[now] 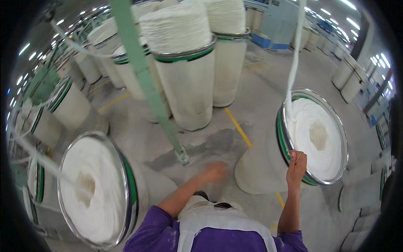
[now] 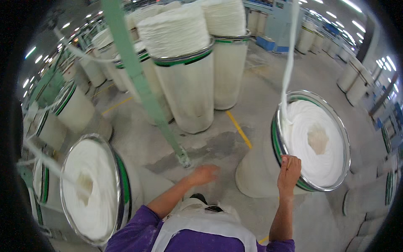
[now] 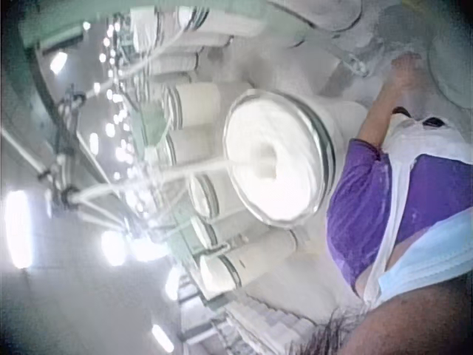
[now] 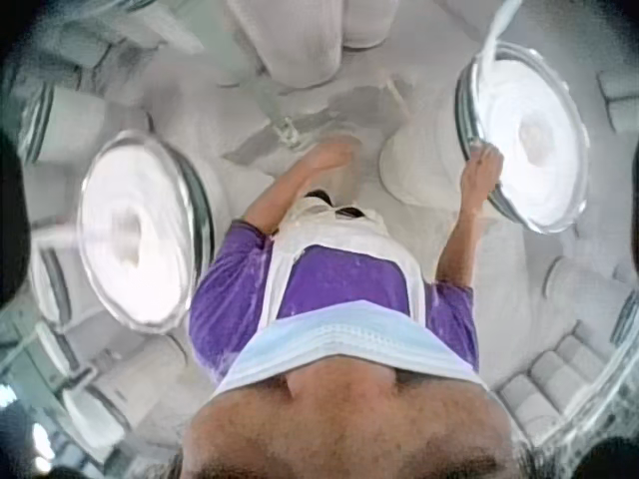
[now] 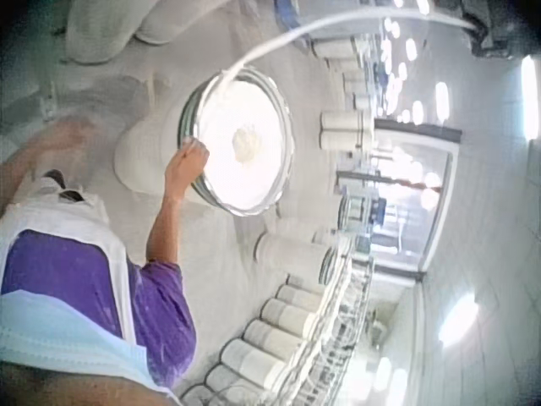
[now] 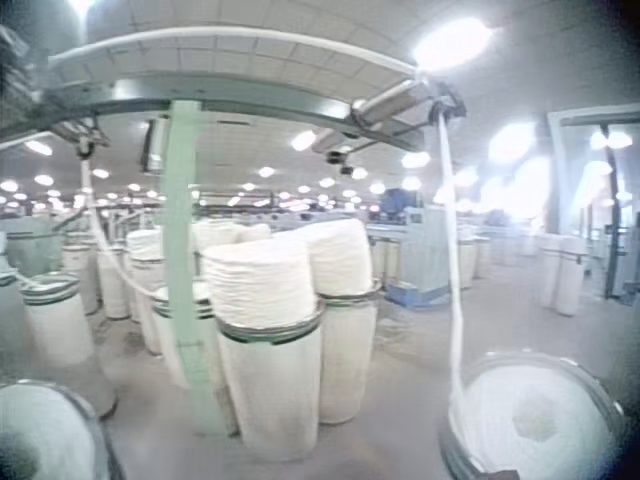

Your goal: The person winds white yarn into large cylindrical containers using a thin wooden stick to guide the strands. They repeatedly lift and reposition the yarn, secure it with the stick, and move between multiple containers in a factory setting.

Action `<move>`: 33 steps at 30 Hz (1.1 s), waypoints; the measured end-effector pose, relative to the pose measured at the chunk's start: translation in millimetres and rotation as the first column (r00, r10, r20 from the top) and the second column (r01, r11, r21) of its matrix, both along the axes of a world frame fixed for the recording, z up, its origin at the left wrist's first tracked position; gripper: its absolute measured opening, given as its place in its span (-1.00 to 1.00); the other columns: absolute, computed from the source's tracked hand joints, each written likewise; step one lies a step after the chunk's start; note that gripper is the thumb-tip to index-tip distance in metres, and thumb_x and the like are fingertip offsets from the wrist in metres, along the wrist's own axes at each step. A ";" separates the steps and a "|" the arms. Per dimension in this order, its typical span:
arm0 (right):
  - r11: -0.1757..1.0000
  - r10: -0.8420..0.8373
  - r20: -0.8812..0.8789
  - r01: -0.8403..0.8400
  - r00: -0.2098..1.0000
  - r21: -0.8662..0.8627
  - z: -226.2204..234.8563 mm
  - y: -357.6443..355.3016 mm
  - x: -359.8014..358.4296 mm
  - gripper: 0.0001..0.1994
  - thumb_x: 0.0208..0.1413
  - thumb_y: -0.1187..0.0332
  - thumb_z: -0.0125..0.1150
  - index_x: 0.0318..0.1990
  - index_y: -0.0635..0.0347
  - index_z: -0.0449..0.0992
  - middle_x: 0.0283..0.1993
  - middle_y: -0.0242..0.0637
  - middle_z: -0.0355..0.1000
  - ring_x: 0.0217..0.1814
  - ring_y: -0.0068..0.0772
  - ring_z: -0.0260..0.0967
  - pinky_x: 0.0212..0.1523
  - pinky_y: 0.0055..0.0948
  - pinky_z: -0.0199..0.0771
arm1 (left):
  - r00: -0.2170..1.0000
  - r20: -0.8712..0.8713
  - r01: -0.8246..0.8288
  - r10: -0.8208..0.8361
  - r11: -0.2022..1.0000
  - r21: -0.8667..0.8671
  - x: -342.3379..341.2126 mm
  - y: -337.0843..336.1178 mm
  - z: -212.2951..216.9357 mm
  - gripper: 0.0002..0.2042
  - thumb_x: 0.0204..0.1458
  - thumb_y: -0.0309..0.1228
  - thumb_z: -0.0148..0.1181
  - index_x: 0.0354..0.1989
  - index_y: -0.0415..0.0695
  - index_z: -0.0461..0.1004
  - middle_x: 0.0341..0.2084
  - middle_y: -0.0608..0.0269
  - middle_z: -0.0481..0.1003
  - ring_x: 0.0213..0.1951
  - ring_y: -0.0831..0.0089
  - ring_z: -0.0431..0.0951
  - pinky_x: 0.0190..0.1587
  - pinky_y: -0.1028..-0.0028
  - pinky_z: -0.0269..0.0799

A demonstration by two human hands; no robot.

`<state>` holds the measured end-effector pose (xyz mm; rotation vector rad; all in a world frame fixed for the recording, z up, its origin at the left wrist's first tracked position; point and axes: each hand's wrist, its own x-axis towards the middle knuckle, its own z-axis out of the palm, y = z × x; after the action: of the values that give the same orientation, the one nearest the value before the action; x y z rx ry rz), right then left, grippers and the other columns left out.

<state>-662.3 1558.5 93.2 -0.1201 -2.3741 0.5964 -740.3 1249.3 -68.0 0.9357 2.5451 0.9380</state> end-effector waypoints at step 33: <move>0.691 -0.712 0.098 0.669 0.695 0.275 -4.8 51.5 -256.6 -0.77 0.10 0.22 0.19 -0.17 0.14 0.43 -0.30 -0.28 0.36 -0.25 -0.25 0.36 -0.29 -0.30 0.37 | 0.234 -0.906 -0.487 0.352 0.849 0.204 -792.3 40.6 79.0 -0.77 0.08 -0.21 0.01 -0.41 -0.08 0.49 -0.59 0.16 0.56 -0.59 0.18 0.58 -0.61 0.16 0.48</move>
<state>-918.9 1609.9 88.4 -0.9819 -2.3082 -0.0609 -1532.5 1290.0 10.9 0.8699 3.9757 0.2593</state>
